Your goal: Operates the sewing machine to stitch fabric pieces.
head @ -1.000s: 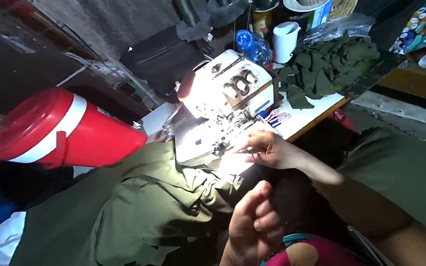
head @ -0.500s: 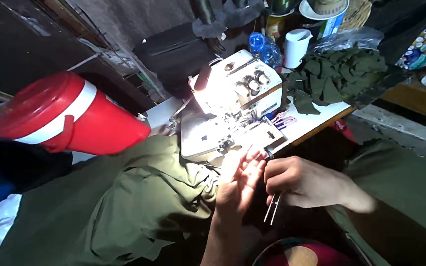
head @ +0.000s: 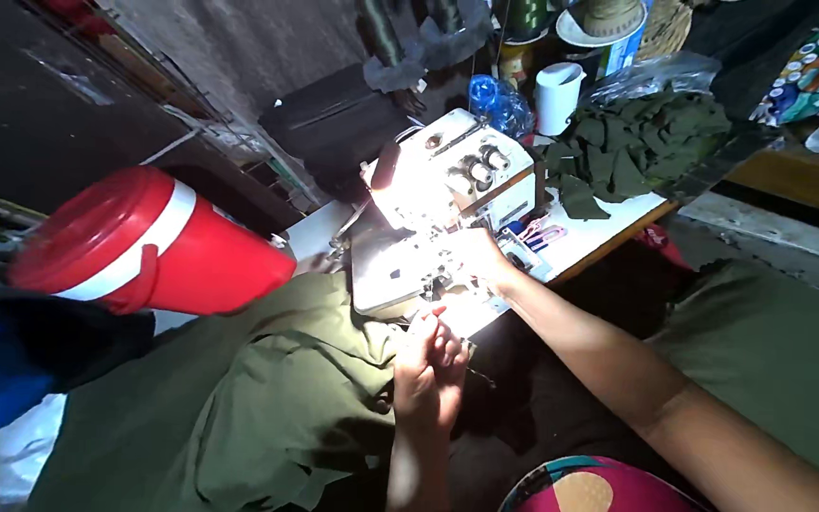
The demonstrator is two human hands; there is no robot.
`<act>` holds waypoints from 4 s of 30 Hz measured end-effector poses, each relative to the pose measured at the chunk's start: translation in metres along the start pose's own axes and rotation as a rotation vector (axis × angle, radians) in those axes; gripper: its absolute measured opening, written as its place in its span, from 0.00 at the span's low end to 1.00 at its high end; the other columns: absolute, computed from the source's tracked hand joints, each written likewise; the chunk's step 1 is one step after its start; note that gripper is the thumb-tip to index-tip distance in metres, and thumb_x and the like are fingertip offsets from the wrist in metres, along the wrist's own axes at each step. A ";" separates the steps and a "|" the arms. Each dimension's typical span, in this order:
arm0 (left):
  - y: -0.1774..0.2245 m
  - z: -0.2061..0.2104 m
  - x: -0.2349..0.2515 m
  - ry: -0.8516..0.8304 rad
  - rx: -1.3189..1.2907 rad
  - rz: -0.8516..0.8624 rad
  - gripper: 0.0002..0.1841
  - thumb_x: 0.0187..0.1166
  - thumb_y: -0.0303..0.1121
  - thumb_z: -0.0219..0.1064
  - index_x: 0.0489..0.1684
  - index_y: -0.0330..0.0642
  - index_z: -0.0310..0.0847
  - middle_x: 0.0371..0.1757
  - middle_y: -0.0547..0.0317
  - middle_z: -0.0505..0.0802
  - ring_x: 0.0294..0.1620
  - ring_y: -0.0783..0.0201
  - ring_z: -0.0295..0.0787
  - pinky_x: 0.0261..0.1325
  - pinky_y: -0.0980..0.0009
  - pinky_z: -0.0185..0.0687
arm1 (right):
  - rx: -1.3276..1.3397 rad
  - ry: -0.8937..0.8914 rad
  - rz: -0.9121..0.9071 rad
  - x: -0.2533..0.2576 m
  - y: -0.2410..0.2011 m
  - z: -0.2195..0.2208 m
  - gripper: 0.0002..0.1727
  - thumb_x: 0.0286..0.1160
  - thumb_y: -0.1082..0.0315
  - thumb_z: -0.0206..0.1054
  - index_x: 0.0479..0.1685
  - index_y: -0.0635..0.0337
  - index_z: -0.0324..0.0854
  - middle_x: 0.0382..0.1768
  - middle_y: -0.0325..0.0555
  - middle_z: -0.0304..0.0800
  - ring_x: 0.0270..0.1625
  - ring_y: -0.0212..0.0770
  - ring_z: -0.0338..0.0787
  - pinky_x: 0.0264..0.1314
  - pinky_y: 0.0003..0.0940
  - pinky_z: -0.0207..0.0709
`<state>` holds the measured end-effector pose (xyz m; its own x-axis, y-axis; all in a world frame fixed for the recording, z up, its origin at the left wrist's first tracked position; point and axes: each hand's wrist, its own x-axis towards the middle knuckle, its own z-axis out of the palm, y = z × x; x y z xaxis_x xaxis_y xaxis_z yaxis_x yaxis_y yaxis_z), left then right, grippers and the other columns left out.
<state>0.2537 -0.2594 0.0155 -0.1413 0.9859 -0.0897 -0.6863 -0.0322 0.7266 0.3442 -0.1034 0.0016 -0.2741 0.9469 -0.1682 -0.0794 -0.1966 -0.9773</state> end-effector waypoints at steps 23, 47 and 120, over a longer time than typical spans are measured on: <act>-0.005 0.017 0.018 -0.138 1.139 0.881 0.11 0.84 0.26 0.60 0.39 0.39 0.92 0.37 0.67 0.91 0.43 0.80 0.85 0.51 0.84 0.80 | -0.723 0.183 -0.327 -0.068 -0.019 -0.128 0.15 0.75 0.65 0.76 0.59 0.54 0.86 0.35 0.44 0.89 0.33 0.40 0.85 0.40 0.47 0.81; 0.013 0.024 0.011 -0.242 0.754 0.940 0.13 0.89 0.38 0.59 0.53 0.58 0.94 0.62 0.74 0.92 0.68 0.71 0.85 0.70 0.73 0.83 | -0.176 -0.494 -0.976 -0.109 -0.014 -0.103 0.11 0.81 0.64 0.69 0.39 0.66 0.86 0.39 0.44 0.90 0.46 0.27 0.87 0.51 0.20 0.80; 0.065 -0.017 0.149 0.241 1.634 0.397 0.13 0.83 0.32 0.67 0.51 0.28 0.87 0.55 0.36 0.91 0.61 0.45 0.88 0.69 0.48 0.78 | -0.708 0.274 -0.425 0.008 0.008 -0.027 0.07 0.75 0.67 0.75 0.44 0.60 0.94 0.40 0.52 0.95 0.42 0.50 0.93 0.50 0.56 0.84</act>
<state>0.1756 -0.1175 0.0374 -0.3136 0.9088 0.2751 0.7902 0.0891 0.6064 0.3671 -0.0901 -0.0107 -0.1089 0.9498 0.2932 0.5169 0.3060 -0.7995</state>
